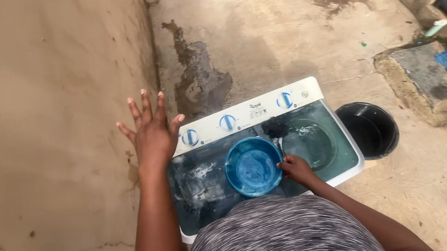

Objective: Washing and rinsing a blue plastic bowl inside the tub of a twin-tub washing machine.

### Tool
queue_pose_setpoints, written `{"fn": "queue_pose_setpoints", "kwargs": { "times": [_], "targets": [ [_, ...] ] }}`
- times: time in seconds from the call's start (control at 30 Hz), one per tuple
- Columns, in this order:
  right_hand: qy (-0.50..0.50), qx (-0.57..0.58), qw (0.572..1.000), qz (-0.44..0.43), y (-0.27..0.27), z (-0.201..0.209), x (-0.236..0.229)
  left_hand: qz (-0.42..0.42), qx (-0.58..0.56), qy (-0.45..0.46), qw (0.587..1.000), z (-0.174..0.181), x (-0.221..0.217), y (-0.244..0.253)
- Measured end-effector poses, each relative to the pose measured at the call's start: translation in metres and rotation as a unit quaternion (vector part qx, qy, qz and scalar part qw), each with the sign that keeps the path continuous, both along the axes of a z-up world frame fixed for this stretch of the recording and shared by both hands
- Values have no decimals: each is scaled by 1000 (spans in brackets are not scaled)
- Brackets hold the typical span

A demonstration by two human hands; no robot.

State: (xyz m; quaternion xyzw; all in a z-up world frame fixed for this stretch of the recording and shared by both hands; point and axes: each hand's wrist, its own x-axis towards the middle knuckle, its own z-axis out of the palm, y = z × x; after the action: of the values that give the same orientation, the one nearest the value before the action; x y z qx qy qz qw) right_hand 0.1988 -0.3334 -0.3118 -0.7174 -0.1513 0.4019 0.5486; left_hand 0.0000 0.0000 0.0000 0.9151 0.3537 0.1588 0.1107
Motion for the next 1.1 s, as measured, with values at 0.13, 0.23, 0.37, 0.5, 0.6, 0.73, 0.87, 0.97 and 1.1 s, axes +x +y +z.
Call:
{"fn": "queue_pose_setpoints", "kwargs": {
  "times": [0.13,0.23,0.37,0.5,0.6,0.73,0.87,0.97,1.1],
  "targets": [
    [45,4,996,-78,-23,1,2,-33,11,-23,999,-14,4,11],
    [54,-4,994,-94,-33,0,3,-41,16,-20,999,-22,9,16],
    [51,-11,991,-121,-35,-4,1,-60,38,-19,997,-34,22,24],
    [54,3,986,-155,-34,-5,0,-90,49,-53,993,-45,30,30],
    [82,6,982,-168,-36,-9,1,-109,74,-59,990,-58,44,43],
    [112,49,975,-184,-39,-16,-1,-193,115,-120,967,-105,67,86],
    [98,46,980,-164,-38,-21,-1,-200,143,-132,960,-128,83,110],
    [84,29,984,-154,-40,-16,-4,-208,153,-125,958,-134,80,117],
    [53,24,989,-135,-38,-13,-3,-233,159,-152,947,-124,73,111]
  ]
}}
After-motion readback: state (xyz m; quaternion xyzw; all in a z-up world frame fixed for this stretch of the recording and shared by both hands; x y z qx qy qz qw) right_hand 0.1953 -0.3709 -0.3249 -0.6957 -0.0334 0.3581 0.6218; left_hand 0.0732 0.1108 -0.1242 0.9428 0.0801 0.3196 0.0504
